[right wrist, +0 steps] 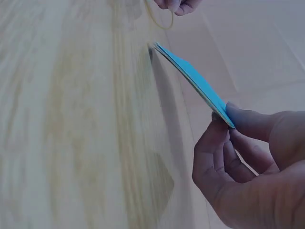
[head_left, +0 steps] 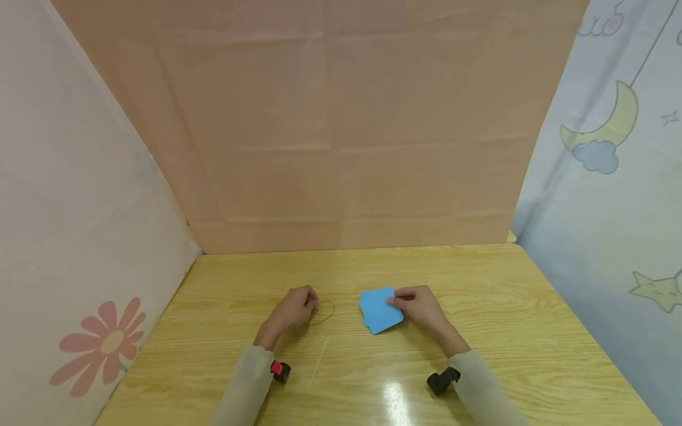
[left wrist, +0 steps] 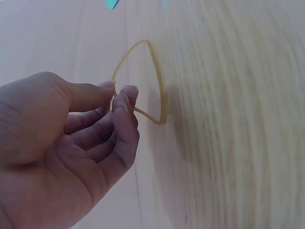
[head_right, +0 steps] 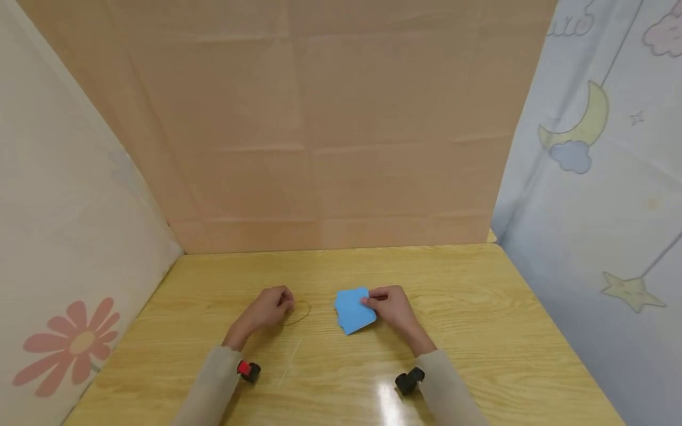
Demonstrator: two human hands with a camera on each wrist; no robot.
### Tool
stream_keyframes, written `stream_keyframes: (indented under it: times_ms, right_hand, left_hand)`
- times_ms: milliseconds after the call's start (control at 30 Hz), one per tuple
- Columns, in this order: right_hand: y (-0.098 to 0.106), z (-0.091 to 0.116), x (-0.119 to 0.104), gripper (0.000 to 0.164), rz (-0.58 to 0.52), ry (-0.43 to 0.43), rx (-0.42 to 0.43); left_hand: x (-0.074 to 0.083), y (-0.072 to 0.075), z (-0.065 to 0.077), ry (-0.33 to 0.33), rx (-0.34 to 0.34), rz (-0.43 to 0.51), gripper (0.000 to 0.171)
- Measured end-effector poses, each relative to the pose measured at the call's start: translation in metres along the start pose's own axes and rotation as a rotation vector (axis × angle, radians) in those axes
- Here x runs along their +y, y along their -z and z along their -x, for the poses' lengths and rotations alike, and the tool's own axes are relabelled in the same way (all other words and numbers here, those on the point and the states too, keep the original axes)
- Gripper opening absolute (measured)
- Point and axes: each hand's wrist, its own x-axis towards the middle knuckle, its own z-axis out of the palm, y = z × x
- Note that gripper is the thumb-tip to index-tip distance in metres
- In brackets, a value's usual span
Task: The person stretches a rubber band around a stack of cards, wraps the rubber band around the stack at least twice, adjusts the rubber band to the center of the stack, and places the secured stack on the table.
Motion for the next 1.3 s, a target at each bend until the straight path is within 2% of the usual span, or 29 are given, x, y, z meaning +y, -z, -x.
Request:
stream_keyframes:
  times_ms: [267,433,667,1033,1300]
  right_hand:
    - [0.005,0.003,-0.002,0.032,-0.074,-0.013,-0.063]
    - [0.006,0.005,-0.003,0.035,-0.117,-0.018,-0.078]
    - [0.008,0.009,-0.004,0.036,-0.174,-0.029,-0.071]
    - [0.004,0.013,-0.003,0.041,-0.250,-0.038,-0.092]
    - [-0.004,0.016,-0.005,0.040,-0.272,-0.016,-0.087]
  left_hand:
    - [0.003,0.004,0.002,-0.016,0.009,0.040,0.020]
    - [0.006,0.005,0.001,-0.041,0.018,0.057,0.018]
    - [0.016,0.009,-0.003,-0.039,0.033,0.183,0.022]
    - [0.037,0.007,-0.011,-0.030,0.157,0.257,0.025]
    - [0.045,-0.003,-0.015,-0.061,0.207,0.318,0.027]
